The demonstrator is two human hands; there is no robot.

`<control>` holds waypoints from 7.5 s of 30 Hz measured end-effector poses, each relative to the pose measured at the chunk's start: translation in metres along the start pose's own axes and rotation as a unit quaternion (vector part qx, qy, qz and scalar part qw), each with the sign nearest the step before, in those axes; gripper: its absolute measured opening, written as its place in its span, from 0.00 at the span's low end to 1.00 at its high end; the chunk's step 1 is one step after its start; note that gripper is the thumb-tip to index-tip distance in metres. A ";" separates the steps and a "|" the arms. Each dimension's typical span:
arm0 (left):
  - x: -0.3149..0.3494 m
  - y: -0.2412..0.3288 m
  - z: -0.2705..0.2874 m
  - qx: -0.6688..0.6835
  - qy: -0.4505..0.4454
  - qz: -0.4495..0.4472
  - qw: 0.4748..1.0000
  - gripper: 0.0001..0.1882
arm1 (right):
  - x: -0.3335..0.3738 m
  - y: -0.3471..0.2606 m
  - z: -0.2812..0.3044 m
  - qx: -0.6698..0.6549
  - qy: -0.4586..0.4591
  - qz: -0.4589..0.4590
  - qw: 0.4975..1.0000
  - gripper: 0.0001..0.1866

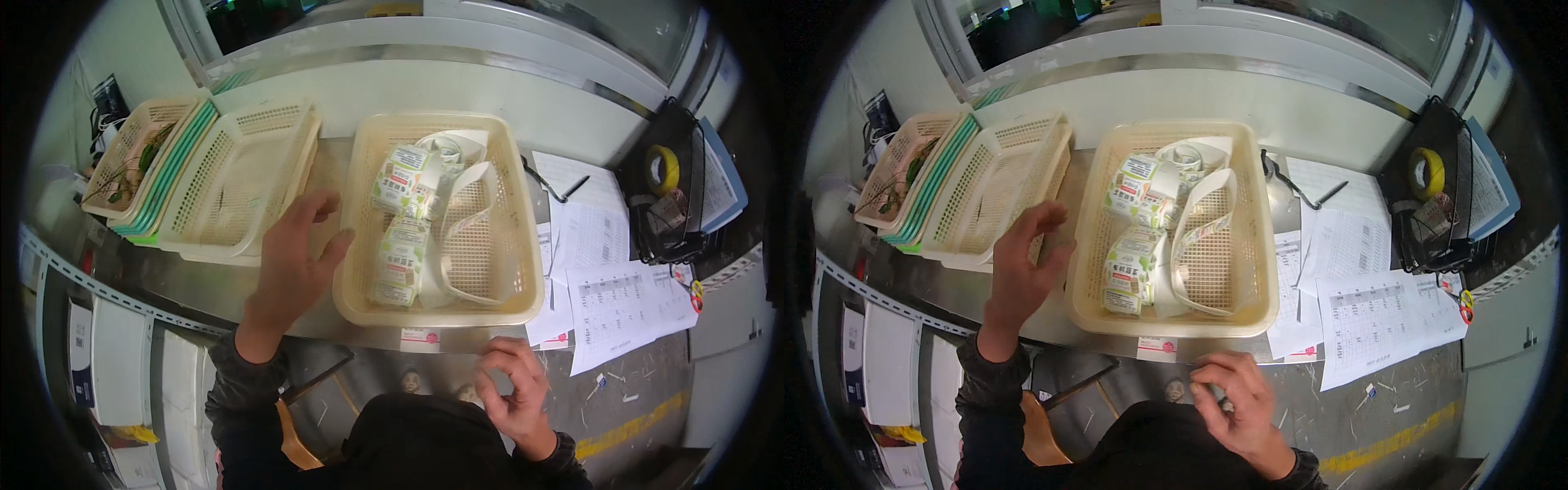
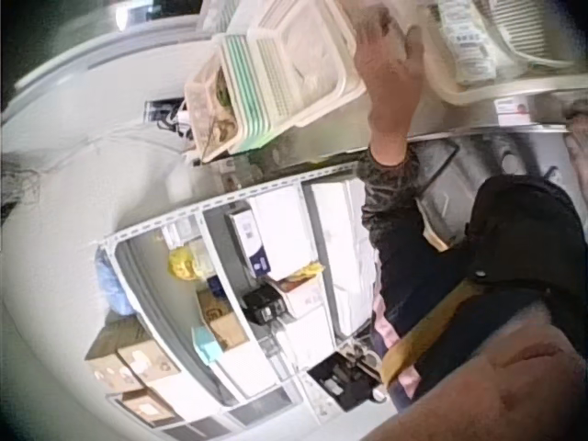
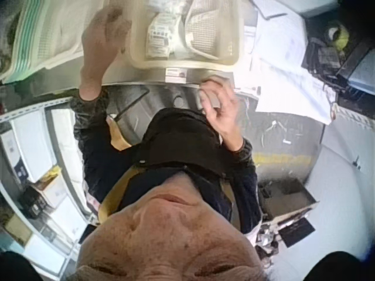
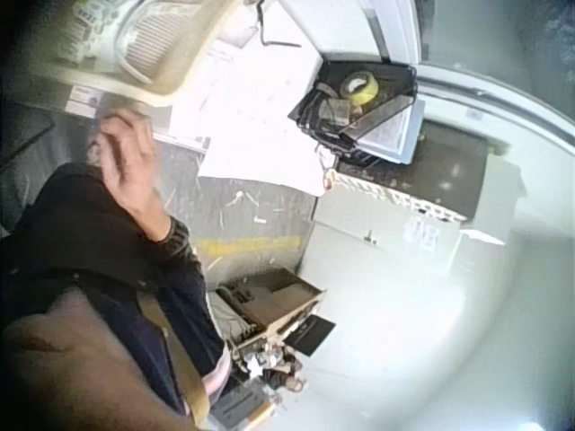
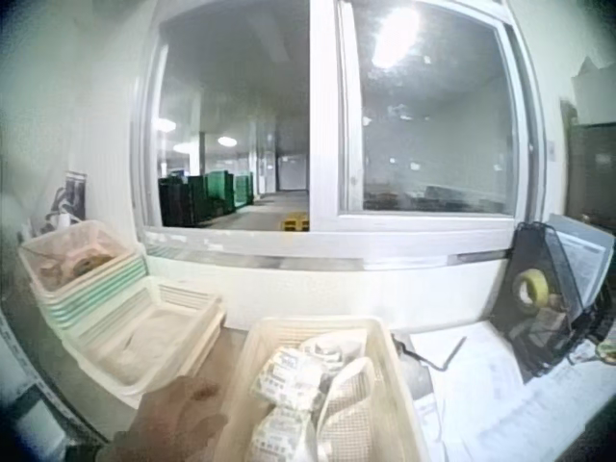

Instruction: The person organizes rolls and sheets of printed labels on a stainless steel counter, checking them against a document and placing them into plastic baskets.

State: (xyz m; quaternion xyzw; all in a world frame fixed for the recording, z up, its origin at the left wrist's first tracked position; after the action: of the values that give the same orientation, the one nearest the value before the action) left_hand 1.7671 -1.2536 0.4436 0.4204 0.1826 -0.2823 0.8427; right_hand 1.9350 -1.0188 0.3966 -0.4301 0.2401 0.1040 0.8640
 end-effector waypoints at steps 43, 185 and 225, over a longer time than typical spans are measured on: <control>-0.137 0.054 0.040 0.046 -0.023 -0.035 0.998 0.24 | 0.083 0.012 -0.011 0.048 -0.295 -0.018 0.954 0.11; 0.063 0.054 0.202 0.188 0.175 0.161 0.953 0.36 | -0.075 -0.071 -0.037 0.195 -0.030 0.424 0.884 0.09; -0.011 -0.042 0.118 -0.102 -0.184 0.185 0.960 0.30 | -0.223 0.130 -0.083 0.274 -0.220 0.130 0.927 0.24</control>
State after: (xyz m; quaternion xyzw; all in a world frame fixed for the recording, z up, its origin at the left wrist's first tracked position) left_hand 1.7409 -1.3666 0.4929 0.2996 -0.0288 -0.1739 0.9376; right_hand 1.6657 -0.9994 0.3762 -0.1080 0.1169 0.2380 0.9581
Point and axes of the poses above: each hand's wrist, its own x-axis away from the middle knuckle, its own z-axis out of the back of the hand, y = z × x, the point moved 6 cm from there along -x, towards the middle knuckle, and after that the axes turned 7 degrees about x, right-handed, at the moved point
